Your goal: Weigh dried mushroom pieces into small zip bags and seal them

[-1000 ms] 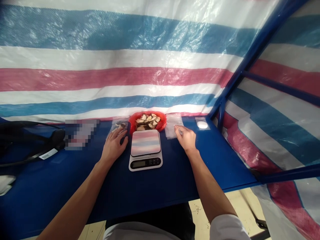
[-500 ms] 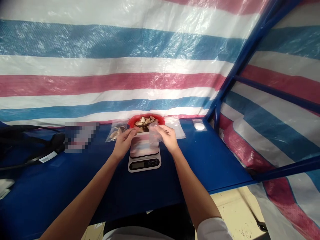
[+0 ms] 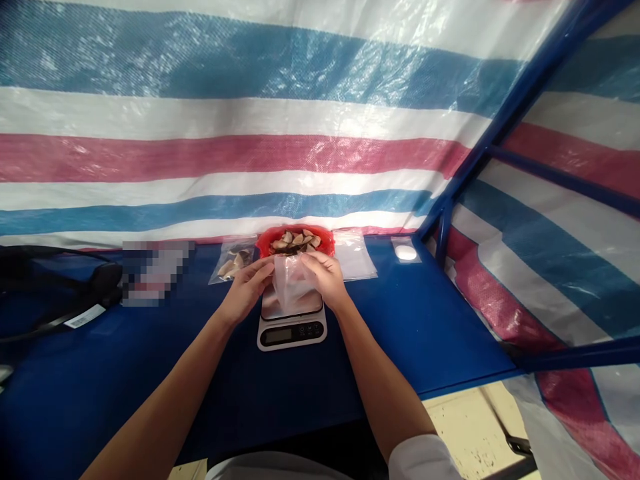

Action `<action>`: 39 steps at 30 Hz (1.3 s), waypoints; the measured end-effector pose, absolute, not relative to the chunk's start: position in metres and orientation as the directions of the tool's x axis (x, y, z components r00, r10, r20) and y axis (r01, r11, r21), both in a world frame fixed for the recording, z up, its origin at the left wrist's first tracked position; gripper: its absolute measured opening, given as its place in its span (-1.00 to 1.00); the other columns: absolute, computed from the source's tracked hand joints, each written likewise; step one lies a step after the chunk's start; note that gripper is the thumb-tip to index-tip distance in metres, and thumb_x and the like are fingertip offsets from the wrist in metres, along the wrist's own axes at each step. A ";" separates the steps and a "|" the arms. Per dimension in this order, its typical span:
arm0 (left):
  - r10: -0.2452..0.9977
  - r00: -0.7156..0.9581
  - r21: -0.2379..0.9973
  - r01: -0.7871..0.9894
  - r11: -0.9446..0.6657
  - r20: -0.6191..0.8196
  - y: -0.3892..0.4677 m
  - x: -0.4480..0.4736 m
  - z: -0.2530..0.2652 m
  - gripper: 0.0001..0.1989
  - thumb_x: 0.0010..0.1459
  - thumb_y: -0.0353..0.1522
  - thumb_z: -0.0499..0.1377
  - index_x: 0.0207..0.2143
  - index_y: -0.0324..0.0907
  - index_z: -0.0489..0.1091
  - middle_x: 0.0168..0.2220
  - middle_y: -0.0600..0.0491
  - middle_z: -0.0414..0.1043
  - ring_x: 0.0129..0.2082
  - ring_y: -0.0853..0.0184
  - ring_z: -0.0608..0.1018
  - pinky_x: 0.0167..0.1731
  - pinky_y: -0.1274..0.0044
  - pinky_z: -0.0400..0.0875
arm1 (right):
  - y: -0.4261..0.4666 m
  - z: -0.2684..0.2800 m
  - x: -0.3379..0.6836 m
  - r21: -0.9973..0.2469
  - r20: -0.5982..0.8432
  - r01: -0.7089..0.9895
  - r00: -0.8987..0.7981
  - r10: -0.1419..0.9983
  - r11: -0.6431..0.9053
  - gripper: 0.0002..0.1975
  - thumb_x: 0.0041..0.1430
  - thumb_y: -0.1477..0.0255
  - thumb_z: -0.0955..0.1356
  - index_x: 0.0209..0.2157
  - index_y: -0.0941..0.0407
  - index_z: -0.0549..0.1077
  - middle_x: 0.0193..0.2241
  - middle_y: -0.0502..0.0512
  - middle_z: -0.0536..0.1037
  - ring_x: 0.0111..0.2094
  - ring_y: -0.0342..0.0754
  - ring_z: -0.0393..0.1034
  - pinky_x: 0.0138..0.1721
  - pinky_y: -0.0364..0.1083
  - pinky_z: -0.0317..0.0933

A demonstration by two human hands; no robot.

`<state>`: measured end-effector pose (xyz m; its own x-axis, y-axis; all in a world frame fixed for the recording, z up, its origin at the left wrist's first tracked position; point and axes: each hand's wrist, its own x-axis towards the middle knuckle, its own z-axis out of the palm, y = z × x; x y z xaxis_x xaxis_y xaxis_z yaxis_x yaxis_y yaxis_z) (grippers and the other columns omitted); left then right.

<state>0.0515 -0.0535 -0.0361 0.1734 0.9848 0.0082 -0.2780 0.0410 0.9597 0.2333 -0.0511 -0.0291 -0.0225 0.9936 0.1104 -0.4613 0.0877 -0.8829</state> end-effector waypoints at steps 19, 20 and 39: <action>0.966 0.083 0.957 0.138 -0.255 0.246 -0.034 0.017 0.010 -0.52 -0.03 -0.03 0.42 -0.17 -0.18 0.63 -0.30 -0.03 0.63 -0.33 0.25 0.58 -0.31 0.47 0.48 | -0.038 -0.015 0.253 -0.986 0.069 -0.164 -0.227 0.971 0.031 -0.46 0.19 -0.08 0.36 -0.14 0.10 0.64 -0.22 0.17 0.69 -0.20 0.04 0.60 -0.21 -0.04 0.49; 0.958 0.115 0.946 0.168 -0.278 0.262 -0.032 0.015 0.015 -0.52 -0.03 -0.01 0.41 -0.19 -0.17 0.63 -0.26 -0.04 0.64 -0.29 0.22 0.59 -0.26 0.46 0.49 | -0.035 -0.011 0.252 -0.991 0.088 -0.118 -0.251 0.964 0.060 -0.48 0.20 -0.06 0.36 -0.12 0.09 0.64 -0.20 0.17 0.68 -0.19 0.02 0.59 -0.20 -0.05 0.48; 0.984 0.177 1.000 -0.005 -0.012 0.013 -0.003 0.001 0.002 -0.60 -0.15 -0.11 0.49 -0.32 -0.18 0.63 -0.41 0.03 0.57 -0.50 0.39 0.48 -0.46 0.53 0.39 | 0.008 -0.021 0.243 -0.974 0.220 -0.005 -0.271 0.937 0.227 -0.69 0.00 0.16 0.53 -0.30 0.10 0.66 -0.36 0.06 0.62 -0.38 -0.05 0.51 -0.41 -0.08 0.50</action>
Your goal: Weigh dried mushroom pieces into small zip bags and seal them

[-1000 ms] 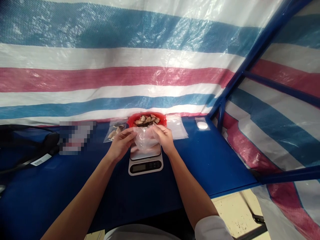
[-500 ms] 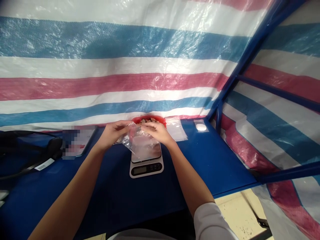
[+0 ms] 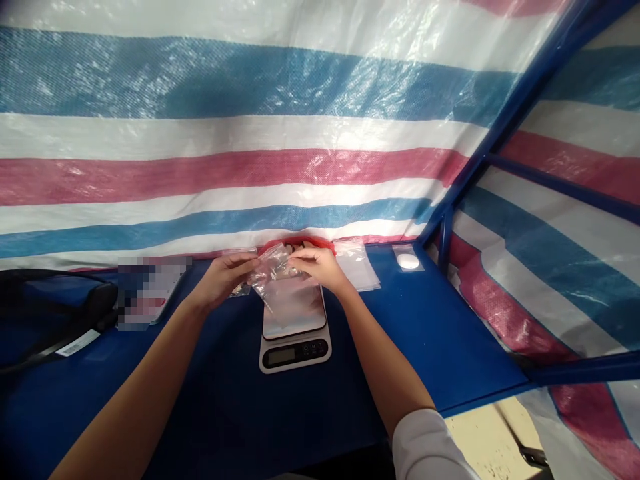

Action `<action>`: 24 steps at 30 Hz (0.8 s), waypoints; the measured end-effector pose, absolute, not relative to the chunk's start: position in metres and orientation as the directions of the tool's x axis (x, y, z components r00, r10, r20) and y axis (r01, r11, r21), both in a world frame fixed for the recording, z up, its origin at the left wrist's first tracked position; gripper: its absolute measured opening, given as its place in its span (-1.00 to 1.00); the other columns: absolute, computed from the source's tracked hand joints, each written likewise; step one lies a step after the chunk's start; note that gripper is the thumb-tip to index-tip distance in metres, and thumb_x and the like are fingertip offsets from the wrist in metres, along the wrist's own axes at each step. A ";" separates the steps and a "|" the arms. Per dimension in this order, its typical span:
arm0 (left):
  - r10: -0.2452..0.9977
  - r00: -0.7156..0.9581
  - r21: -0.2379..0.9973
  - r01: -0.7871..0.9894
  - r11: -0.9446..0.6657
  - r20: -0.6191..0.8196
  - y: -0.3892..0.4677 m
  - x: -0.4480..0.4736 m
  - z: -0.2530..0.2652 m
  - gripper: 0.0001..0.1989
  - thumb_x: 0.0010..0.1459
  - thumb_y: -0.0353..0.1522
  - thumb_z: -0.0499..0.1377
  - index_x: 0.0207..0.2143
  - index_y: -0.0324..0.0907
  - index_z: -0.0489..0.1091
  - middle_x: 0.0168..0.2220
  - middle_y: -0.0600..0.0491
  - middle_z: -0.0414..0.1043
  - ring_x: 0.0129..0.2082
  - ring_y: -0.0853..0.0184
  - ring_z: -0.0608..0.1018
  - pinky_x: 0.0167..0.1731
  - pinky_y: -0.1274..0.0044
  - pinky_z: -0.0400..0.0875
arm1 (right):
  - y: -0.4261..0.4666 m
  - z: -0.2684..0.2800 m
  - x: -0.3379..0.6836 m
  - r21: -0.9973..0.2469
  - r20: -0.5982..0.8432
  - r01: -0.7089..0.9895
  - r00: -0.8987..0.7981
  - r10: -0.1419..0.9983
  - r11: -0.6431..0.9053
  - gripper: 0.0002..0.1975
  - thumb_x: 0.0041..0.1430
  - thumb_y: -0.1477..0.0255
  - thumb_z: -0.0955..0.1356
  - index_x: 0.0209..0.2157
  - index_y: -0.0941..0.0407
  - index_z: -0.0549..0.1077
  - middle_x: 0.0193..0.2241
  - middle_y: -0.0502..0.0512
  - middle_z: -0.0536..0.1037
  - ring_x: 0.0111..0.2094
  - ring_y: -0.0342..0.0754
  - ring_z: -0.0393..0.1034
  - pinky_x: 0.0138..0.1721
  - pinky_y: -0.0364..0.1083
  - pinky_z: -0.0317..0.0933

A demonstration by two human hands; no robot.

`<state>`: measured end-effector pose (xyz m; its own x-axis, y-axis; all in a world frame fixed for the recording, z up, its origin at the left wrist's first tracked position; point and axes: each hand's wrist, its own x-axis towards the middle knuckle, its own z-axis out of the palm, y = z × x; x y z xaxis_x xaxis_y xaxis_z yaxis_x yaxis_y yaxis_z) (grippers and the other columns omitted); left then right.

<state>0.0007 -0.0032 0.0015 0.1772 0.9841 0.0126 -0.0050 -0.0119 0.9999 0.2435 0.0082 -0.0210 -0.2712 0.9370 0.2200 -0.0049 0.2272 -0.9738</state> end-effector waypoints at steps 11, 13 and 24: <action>0.942 0.302 0.954 0.205 -0.217 0.150 -0.002 -0.001 0.005 -0.61 -0.03 -0.05 0.41 -0.30 -0.17 0.62 -0.34 0.01 0.61 -0.35 0.29 0.57 -0.30 0.50 0.45 | 0.011 -0.002 0.234 -0.936 0.281 0.082 -0.408 0.869 0.342 -0.62 0.15 0.21 0.46 -0.03 0.06 0.58 -0.20 0.08 0.65 -0.34 -0.09 0.54 -0.37 -0.14 0.45; 0.937 0.306 0.944 0.221 -0.244 0.170 -0.001 0.001 0.002 -0.62 0.02 -0.06 0.39 -0.28 -0.18 0.62 -0.32 -0.01 0.61 -0.35 0.28 0.57 -0.29 0.49 0.45 | 0.012 -0.001 0.234 -0.919 0.283 0.126 -0.447 0.849 0.373 -0.69 0.15 0.21 0.46 -0.13 0.09 0.62 -0.22 0.08 0.65 -0.40 -0.12 0.52 -0.36 -0.12 0.44; 0.893 0.116 0.656 0.638 -0.403 0.436 -0.013 0.013 0.013 -0.64 0.18 -0.09 0.21 -0.47 -0.17 0.55 -0.50 0.05 0.50 -0.50 0.36 0.42 -0.41 0.52 0.29 | 0.014 -0.004 0.240 -0.899 0.231 0.295 -0.311 0.922 0.324 -0.75 0.17 0.22 0.43 -0.26 0.09 0.66 -0.36 0.04 0.65 -0.40 -0.07 0.49 -0.36 -0.12 0.35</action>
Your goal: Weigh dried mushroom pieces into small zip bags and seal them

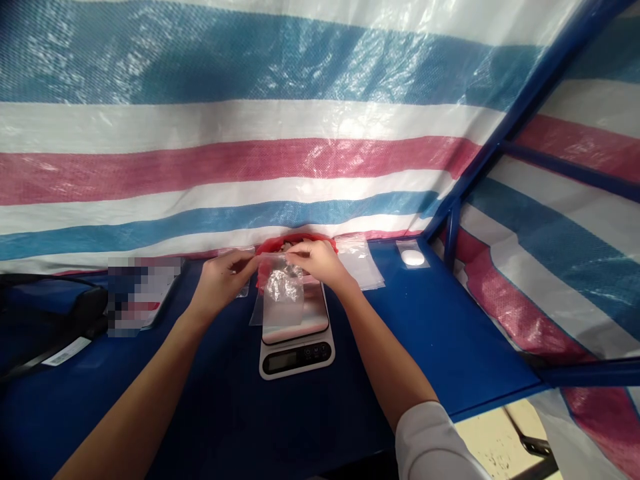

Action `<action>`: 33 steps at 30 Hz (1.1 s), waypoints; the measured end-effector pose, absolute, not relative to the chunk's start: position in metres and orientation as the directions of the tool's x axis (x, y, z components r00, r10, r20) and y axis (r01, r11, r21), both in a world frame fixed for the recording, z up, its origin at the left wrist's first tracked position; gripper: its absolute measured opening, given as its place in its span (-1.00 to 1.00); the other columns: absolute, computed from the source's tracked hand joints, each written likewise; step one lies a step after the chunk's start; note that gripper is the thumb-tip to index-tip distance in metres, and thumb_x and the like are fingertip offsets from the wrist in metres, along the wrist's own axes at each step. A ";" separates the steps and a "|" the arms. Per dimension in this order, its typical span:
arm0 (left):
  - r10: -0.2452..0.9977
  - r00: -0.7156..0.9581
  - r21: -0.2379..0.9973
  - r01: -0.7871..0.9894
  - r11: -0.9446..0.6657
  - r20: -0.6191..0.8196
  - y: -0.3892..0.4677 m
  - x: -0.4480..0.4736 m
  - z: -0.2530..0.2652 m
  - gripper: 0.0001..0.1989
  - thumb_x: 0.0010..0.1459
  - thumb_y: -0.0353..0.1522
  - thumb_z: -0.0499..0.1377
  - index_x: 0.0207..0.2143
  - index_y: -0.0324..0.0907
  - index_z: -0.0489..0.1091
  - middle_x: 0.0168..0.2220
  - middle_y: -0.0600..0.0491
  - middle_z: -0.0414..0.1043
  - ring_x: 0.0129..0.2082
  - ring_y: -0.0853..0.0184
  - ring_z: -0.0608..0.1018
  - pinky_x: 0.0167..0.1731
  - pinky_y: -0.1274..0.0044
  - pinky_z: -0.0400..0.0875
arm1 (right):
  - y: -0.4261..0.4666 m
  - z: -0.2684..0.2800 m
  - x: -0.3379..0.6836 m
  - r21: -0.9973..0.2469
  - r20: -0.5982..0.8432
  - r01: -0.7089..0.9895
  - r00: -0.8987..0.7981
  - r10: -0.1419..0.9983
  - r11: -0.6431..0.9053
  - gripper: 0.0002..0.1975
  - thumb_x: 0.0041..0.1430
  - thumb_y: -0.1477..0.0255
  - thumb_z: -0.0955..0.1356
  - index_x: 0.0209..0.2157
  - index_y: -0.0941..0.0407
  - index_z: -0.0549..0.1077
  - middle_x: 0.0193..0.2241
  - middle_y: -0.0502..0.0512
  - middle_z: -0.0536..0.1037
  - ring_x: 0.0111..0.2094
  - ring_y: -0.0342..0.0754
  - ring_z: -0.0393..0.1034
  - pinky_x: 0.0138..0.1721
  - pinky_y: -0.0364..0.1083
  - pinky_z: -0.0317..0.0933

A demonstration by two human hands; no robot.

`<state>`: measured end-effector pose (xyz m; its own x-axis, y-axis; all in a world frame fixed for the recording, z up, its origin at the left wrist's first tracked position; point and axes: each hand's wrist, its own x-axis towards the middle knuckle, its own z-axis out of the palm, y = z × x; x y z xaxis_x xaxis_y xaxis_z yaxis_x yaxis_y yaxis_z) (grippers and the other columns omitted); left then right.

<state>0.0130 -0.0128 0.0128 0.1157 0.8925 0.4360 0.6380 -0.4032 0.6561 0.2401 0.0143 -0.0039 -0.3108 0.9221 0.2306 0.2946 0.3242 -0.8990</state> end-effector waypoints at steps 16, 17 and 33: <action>0.960 0.207 0.982 0.020 0.188 -0.188 -0.007 0.025 -0.005 -0.63 0.00 -0.07 0.39 -0.54 -0.21 0.53 -0.56 0.01 0.48 -0.61 0.38 0.44 -0.59 0.51 0.28 | 0.006 0.005 0.236 -0.958 0.108 0.190 -0.455 0.884 0.215 -0.66 0.14 0.11 0.45 -0.24 0.09 0.67 -0.34 0.06 0.58 -0.33 -0.03 0.52 -0.43 -0.11 0.50; 0.960 0.208 0.982 0.011 0.188 -0.187 -0.007 0.026 -0.005 -0.63 -0.01 -0.07 0.40 -0.53 -0.21 0.53 -0.55 0.01 0.49 -0.61 0.39 0.44 -0.59 0.51 0.28 | 0.006 0.005 0.236 -0.959 0.097 0.198 -0.439 0.893 0.202 -0.65 0.15 0.11 0.44 -0.25 0.10 0.66 -0.37 0.06 0.56 -0.34 -0.05 0.51 -0.44 -0.12 0.50; 0.968 0.225 0.987 0.137 0.082 -0.111 -0.012 0.029 -0.003 -0.60 0.04 -0.04 0.33 -0.57 -0.19 0.49 -0.59 0.02 0.45 -0.61 0.37 0.43 -0.58 0.51 0.31 | 0.009 0.003 0.238 -0.940 -0.007 0.311 -0.433 0.901 0.142 -0.84 0.10 0.33 0.46 -0.47 0.11 0.62 -0.56 0.02 0.56 -0.54 -0.11 0.47 -0.56 -0.18 0.42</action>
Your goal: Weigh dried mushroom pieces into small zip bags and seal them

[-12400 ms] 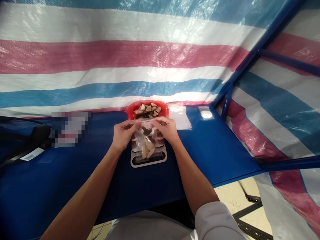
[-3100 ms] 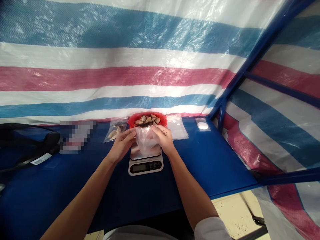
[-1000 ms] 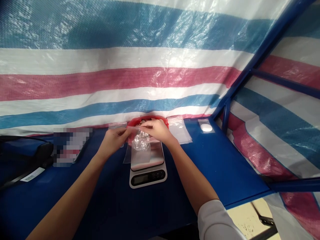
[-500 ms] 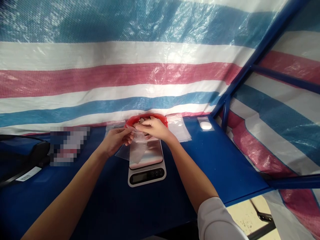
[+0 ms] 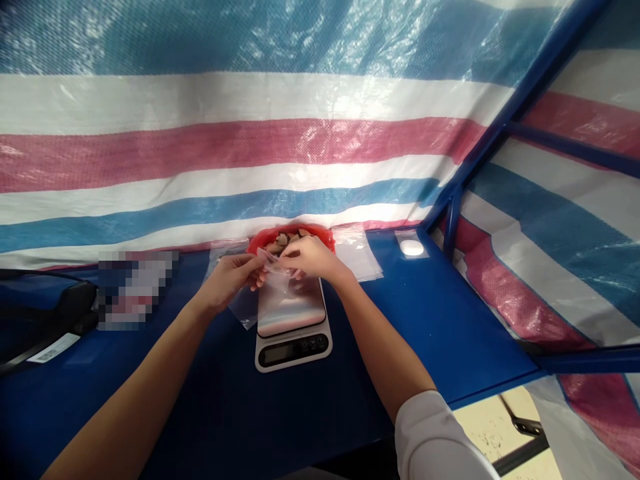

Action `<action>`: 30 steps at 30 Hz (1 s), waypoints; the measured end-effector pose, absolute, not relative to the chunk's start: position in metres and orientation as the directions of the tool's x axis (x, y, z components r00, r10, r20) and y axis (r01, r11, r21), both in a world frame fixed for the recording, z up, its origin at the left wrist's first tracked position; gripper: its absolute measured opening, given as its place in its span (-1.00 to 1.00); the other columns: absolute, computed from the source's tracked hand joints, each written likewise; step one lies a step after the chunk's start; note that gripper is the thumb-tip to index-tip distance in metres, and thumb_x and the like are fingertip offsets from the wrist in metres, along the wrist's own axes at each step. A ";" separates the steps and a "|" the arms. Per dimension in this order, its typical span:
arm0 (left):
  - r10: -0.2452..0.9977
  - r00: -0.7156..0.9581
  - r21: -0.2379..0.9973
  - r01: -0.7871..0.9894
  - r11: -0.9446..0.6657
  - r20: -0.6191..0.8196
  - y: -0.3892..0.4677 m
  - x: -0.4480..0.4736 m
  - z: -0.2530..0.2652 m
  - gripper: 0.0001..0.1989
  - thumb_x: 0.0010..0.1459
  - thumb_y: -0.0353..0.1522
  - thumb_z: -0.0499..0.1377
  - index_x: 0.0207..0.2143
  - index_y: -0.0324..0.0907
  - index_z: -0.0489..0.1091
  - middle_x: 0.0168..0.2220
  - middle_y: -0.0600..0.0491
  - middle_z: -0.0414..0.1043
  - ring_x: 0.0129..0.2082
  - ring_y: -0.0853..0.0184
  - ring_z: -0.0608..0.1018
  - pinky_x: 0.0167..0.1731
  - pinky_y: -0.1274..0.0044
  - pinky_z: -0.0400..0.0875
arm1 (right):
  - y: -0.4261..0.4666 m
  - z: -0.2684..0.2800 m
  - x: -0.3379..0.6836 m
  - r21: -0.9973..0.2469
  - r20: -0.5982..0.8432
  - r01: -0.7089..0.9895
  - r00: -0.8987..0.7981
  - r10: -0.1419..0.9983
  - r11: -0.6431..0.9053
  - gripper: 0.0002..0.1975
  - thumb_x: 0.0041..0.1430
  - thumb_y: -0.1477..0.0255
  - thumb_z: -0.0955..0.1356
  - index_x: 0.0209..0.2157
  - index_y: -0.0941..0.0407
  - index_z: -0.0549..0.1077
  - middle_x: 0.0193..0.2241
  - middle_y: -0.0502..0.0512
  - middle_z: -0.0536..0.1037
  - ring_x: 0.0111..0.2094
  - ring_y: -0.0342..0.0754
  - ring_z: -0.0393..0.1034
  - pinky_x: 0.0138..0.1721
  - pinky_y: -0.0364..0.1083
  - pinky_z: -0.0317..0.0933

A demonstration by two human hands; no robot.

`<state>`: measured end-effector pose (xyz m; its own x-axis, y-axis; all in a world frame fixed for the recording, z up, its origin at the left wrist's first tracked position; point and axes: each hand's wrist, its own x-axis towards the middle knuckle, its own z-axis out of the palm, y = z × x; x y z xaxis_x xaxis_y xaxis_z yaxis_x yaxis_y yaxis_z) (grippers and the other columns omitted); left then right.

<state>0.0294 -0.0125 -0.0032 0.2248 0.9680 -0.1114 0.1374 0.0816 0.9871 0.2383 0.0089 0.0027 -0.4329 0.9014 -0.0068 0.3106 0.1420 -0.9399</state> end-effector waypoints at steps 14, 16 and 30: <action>0.913 0.220 0.639 0.658 -0.399 0.343 -0.017 0.025 -0.001 -0.63 0.23 -0.07 0.18 -0.14 -0.16 0.55 -0.17 -0.06 0.62 -0.25 0.19 0.61 -0.17 0.44 0.44 | 0.009 0.012 0.251 -0.950 -0.022 0.295 -0.388 0.921 0.102 -0.85 0.07 0.37 0.44 -0.49 0.14 0.59 -0.53 0.05 0.59 -0.51 -0.10 0.51 -0.52 -0.19 0.42; 0.891 0.224 0.611 0.660 -0.437 0.395 -0.020 0.030 -0.004 -0.53 0.21 -0.07 0.21 0.05 -0.15 0.49 0.05 -0.13 0.54 -0.03 0.08 0.59 0.02 0.35 0.42 | 0.008 0.014 0.250 -0.953 -0.014 0.283 -0.394 0.919 0.107 -0.84 0.07 0.38 0.43 -0.52 0.14 0.58 -0.54 0.03 0.58 -0.52 -0.12 0.49 -0.51 -0.18 0.43; 0.873 0.237 0.585 0.664 -0.466 0.426 -0.028 0.054 -0.045 0.23 -0.02 0.08 0.37 0.46 -0.10 -0.29 0.38 -0.26 0.10 0.40 -0.10 0.15 0.28 0.04 0.21 | 0.004 0.023 0.246 -0.976 -0.073 0.215 -0.415 0.907 0.020 -0.83 0.06 0.35 0.46 -0.44 0.18 0.63 -0.51 0.04 0.58 -0.49 -0.15 0.46 -0.49 -0.21 0.40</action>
